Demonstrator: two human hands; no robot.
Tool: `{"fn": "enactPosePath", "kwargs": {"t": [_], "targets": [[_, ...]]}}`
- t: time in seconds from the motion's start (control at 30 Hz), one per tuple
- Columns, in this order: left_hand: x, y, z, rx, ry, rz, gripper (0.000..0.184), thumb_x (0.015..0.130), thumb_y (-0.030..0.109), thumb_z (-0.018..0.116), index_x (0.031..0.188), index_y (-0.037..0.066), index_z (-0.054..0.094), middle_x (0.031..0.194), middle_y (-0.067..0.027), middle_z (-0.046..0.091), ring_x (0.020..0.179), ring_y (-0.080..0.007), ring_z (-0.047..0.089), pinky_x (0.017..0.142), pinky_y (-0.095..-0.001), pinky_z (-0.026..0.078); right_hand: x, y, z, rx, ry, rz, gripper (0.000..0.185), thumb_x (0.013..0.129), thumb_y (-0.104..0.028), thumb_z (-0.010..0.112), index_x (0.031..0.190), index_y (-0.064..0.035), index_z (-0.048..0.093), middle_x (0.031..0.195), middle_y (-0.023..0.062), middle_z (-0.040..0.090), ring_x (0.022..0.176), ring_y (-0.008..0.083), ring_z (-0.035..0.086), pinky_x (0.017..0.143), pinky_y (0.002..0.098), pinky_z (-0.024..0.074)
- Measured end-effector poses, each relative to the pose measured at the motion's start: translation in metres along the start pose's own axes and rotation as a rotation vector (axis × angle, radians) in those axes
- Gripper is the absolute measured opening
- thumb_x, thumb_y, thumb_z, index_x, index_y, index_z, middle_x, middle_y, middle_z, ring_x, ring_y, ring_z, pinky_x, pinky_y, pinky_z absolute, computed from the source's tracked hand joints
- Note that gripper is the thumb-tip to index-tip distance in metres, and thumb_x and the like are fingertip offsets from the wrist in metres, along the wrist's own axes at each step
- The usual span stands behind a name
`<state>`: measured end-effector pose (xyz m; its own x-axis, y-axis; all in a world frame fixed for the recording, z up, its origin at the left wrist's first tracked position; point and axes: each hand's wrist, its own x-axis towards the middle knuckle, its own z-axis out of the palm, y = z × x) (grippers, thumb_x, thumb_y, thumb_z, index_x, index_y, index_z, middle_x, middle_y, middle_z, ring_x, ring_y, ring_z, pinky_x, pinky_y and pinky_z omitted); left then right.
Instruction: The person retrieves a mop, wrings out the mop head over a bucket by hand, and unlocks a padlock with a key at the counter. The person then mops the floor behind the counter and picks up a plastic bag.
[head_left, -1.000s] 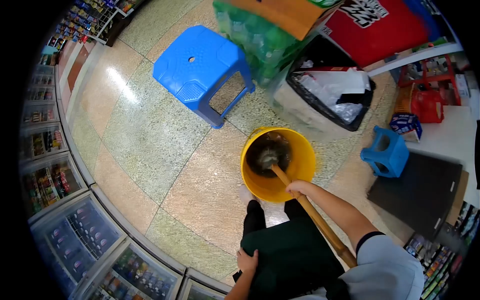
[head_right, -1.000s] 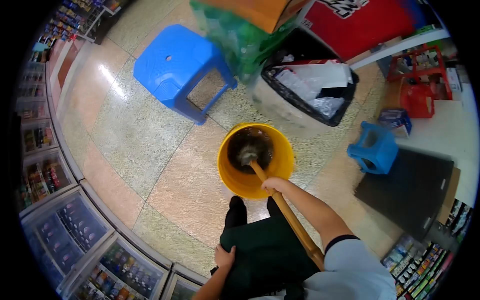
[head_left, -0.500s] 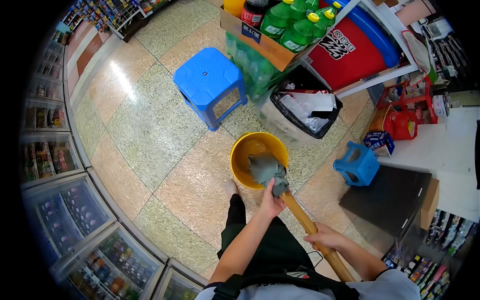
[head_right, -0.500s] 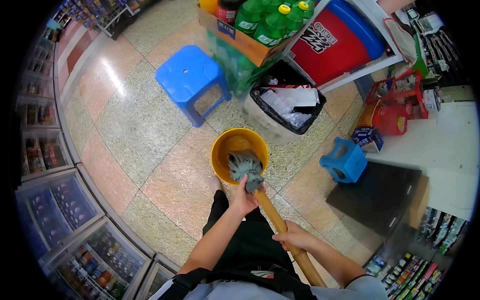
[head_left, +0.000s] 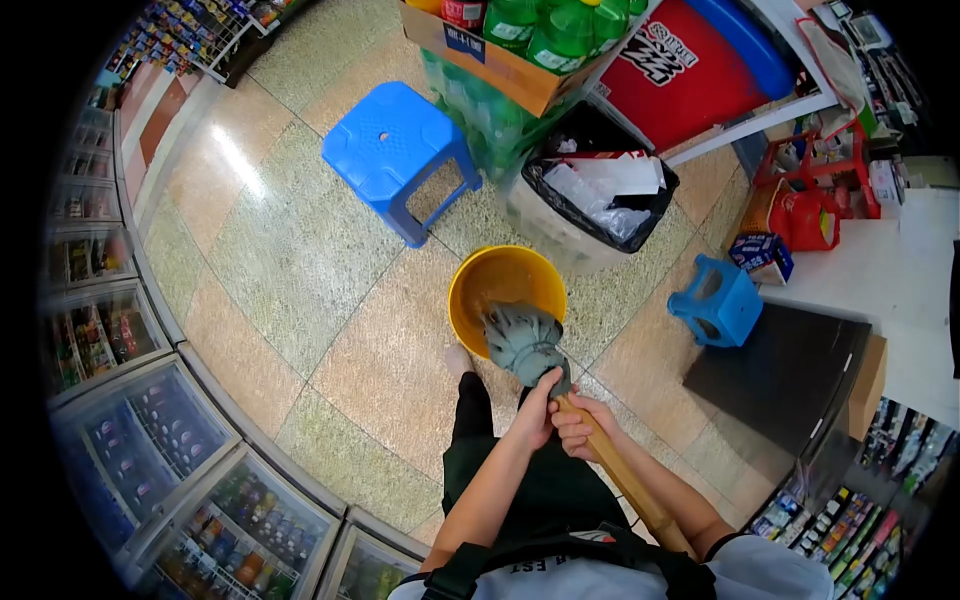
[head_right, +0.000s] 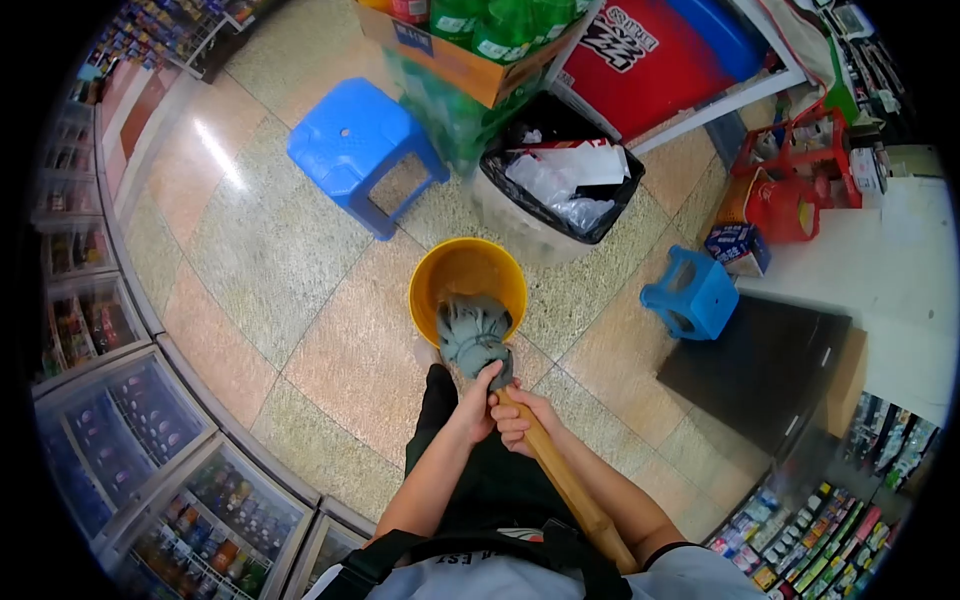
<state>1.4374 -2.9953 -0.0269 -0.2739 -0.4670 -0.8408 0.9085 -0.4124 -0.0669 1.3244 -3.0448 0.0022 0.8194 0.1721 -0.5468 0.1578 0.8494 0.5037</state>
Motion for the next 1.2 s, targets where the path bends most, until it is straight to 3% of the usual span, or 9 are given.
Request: {"fn": "enactPosePath", "kwargs": {"t": [0.27,0.67,0.83,0.9,0.93,1.0,1.03,1.13,1.2], "targets": [[0.012,0.019,-0.063,0.755,0.117,0.146,0.038,0.084,0.038,0.046,0.083,0.001,0.056,0.069,-0.0057,0.056,0.057,-0.011,0.053,0.049,-0.023,0.044,0.004,-0.016,0.001,-0.34,0.415,-0.018,0.02,0.085,-0.027,0.045,0.089,-0.0077,0.045,0.06,-0.0041,0.038,0.042,0.0038,0.034,0.04,0.0176,0.0277],[0.067,0.092,0.029,0.587,0.007,0.555,0.022,0.086,0.023,0.047,0.076,0.005,0.054,0.059,0.0018,0.049,0.045,-0.0048,0.042,0.043,-0.0172,0.035,0.009,-0.027,-0.002,-0.635,0.65,-0.023,0.016,0.082,-0.025,0.049,0.081,-0.0089,0.045,0.059,-0.0031,0.043,0.043,0.0051,0.036,0.041,0.018,0.0279],[0.145,0.12,-0.005,0.585,0.08,0.438,0.022,0.085,0.024,0.047,0.093,0.004,0.053,0.08,-0.0041,0.058,0.066,-0.0111,0.055,0.057,-0.0218,0.044,0.007,-0.028,-0.005,-0.72,0.661,-0.036,0.019,0.08,-0.026,0.052,0.081,-0.0085,0.044,0.059,-0.002,0.043,0.044,0.0062,0.039,0.042,0.0187,0.0306],[0.182,0.12,-0.051,1.008,0.498,0.818,0.041,0.079,0.034,0.051,0.103,0.0,0.05,0.098,-0.016,0.056,0.09,-0.0269,0.055,0.075,-0.0316,0.044,0.006,-0.029,-0.004,-0.732,0.643,-0.035,0.021,0.079,-0.027,0.055,0.08,-0.0084,0.044,0.06,-0.0014,0.044,0.045,0.0064,0.042,0.041,0.0187,0.0328],[0.148,0.126,-0.049,0.973,0.529,0.617,0.061,0.074,0.041,0.054,0.114,-0.004,0.042,0.112,-0.0231,0.048,0.109,-0.0332,0.043,0.089,-0.0338,0.034,0.004,-0.028,-0.001,-0.728,0.644,-0.034,0.021,0.079,-0.027,0.054,0.08,-0.0084,0.044,0.06,-0.0013,0.044,0.045,0.0066,0.041,0.041,0.0191,0.0327],[0.163,0.112,-0.109,0.776,0.651,0.712,0.061,0.075,0.038,0.055,0.114,-0.006,0.04,0.11,-0.0216,0.049,0.105,-0.0309,0.047,0.086,-0.0333,0.037,0.0,-0.027,0.003,-0.723,0.637,-0.035,0.021,0.08,-0.027,0.054,0.081,-0.0084,0.044,0.059,-0.0012,0.044,0.045,0.0069,0.041,0.041,0.0196,0.0327],[0.139,0.098,-0.109,0.401,0.401,0.76,0.068,0.073,0.042,0.057,0.12,-0.002,0.034,0.118,-0.0207,0.043,0.107,-0.0309,0.044,0.088,-0.0396,0.036,-0.004,-0.025,0.004,-0.709,0.605,-0.039,0.02,0.08,-0.026,0.053,0.081,-0.0085,0.044,0.059,-0.0012,0.044,0.045,0.0072,0.041,0.041,0.0201,0.0326],[0.08,0.071,-0.082,-0.118,0.448,-0.099,0.088,0.067,0.062,0.05,0.13,0.008,0.021,0.129,-0.0156,0.029,0.118,-0.0305,0.03,0.096,-0.0494,0.021,-0.017,-0.014,0.014,-0.666,0.551,-0.04,0.019,0.081,-0.026,0.051,0.082,-0.0084,0.043,0.058,-0.0008,0.043,0.044,0.008,0.04,0.04,0.0212,0.0323],[0.091,0.046,-0.096,-0.285,0.519,-0.306,0.093,0.065,0.069,0.046,0.132,0.011,0.017,0.132,-0.0136,0.025,0.121,-0.0302,0.024,0.098,-0.0516,0.016,-0.032,-0.001,0.029,-0.644,0.537,-0.041,0.019,0.082,-0.026,0.05,0.082,-0.0083,0.043,0.058,-0.0005,0.042,0.043,0.0085,0.04,0.04,0.0217,0.0321]]}}
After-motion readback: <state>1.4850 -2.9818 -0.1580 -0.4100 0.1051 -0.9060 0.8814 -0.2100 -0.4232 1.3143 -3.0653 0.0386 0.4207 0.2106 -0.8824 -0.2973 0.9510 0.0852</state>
